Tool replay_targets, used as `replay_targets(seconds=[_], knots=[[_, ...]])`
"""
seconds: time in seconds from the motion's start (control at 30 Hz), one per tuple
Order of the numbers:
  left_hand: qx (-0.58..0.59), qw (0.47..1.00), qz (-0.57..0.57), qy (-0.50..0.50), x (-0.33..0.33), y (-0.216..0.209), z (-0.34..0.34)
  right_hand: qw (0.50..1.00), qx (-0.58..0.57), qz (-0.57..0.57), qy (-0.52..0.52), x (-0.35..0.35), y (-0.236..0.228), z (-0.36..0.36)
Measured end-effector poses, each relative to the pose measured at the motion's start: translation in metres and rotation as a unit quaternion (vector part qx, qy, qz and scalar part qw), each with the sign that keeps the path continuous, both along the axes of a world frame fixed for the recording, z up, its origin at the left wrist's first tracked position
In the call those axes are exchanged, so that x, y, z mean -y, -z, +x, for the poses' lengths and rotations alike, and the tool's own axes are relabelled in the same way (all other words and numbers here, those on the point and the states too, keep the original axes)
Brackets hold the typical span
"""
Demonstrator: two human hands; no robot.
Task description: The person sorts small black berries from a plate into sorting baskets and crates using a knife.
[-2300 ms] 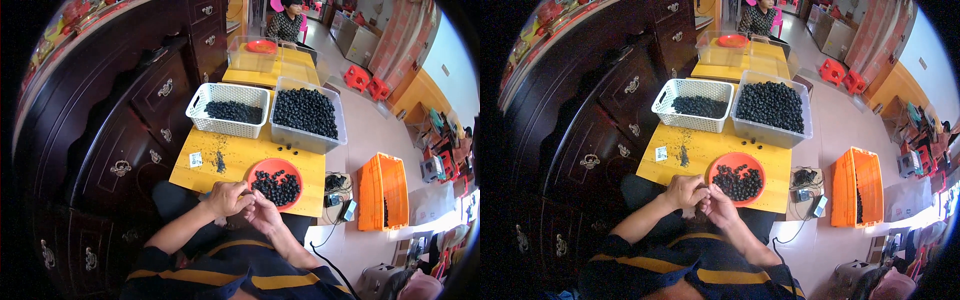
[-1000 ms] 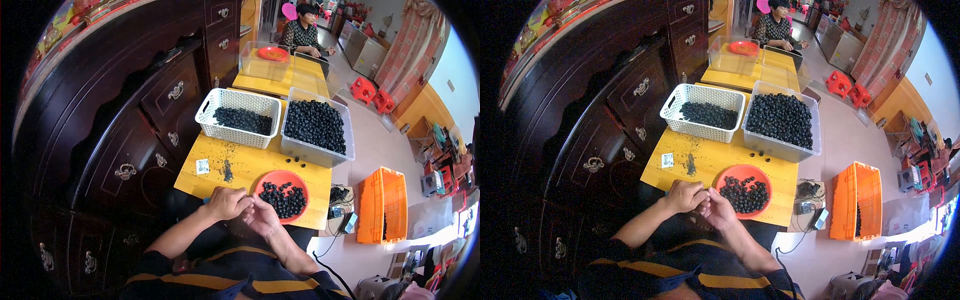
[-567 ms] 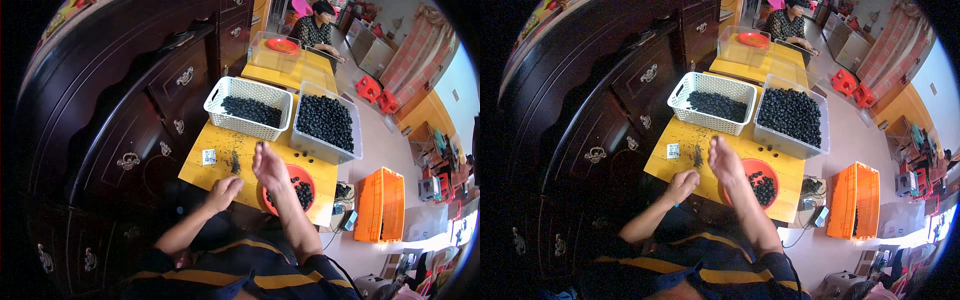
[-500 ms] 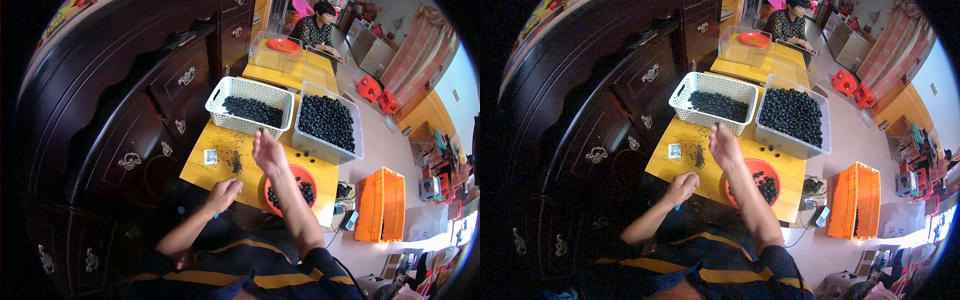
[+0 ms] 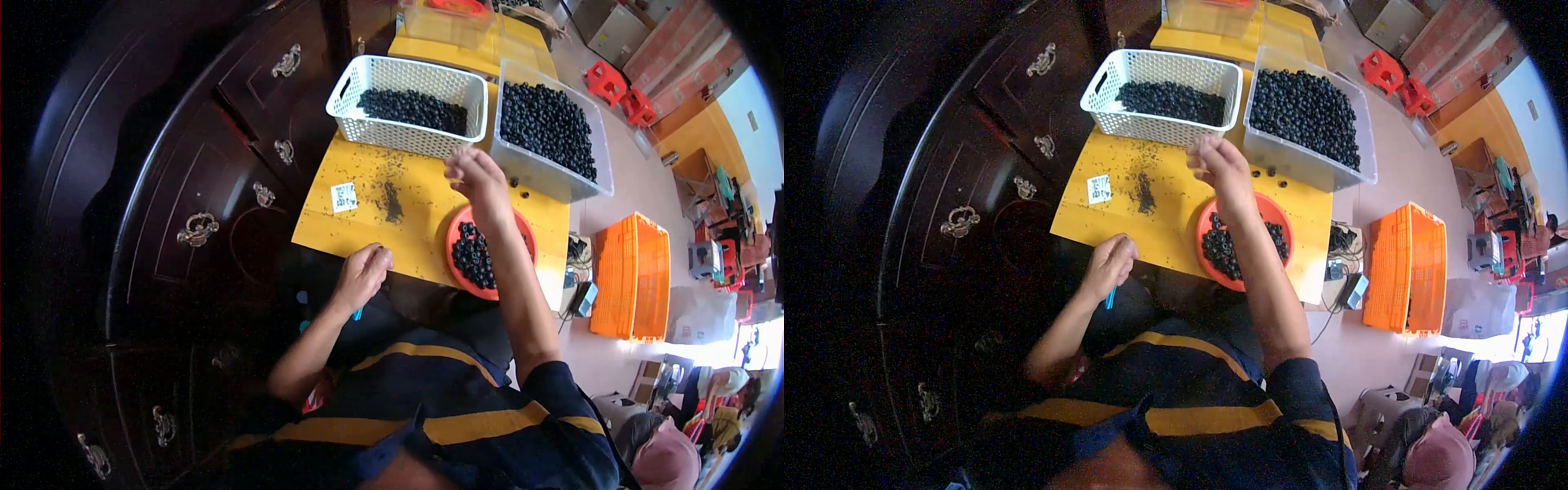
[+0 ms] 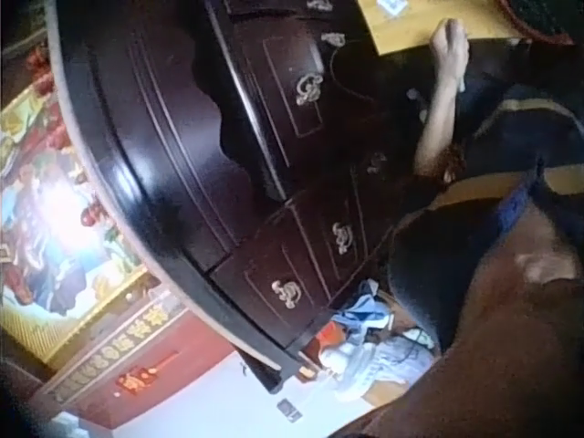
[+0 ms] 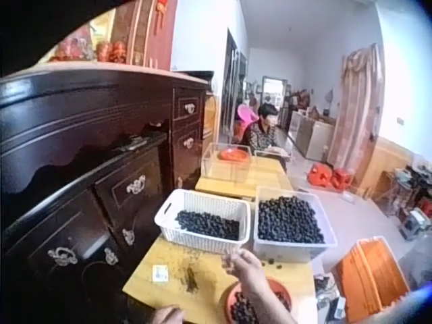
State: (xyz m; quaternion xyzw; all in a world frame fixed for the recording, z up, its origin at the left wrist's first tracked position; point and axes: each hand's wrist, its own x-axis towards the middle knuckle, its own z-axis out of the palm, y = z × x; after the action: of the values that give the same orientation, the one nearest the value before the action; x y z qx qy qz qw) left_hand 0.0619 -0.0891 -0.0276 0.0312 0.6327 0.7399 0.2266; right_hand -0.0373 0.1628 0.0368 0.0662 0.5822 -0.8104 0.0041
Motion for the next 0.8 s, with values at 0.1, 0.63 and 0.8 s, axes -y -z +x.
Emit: replay_targets(seconds=[0.1, 0.63, 0.8], knots=[[-0.066, 0.997, -0.038, 0.022, -0.020, 0.022, -0.003, 0.937, -0.106, 0.325, 0.075, -0.025, 0.041, 0.042], [-0.012, 0.996, -0.014, 0.086, -0.104, 0.039, 0.000, 0.683, -0.152, 0.710, 0.083, -0.012, 0.082, 0.105], [0.033, 0.995, -0.012, 0.091, -0.108, 0.034, -0.007, 0.670, -0.108, 0.730, 0.079, -0.011, 0.076, 0.104]])
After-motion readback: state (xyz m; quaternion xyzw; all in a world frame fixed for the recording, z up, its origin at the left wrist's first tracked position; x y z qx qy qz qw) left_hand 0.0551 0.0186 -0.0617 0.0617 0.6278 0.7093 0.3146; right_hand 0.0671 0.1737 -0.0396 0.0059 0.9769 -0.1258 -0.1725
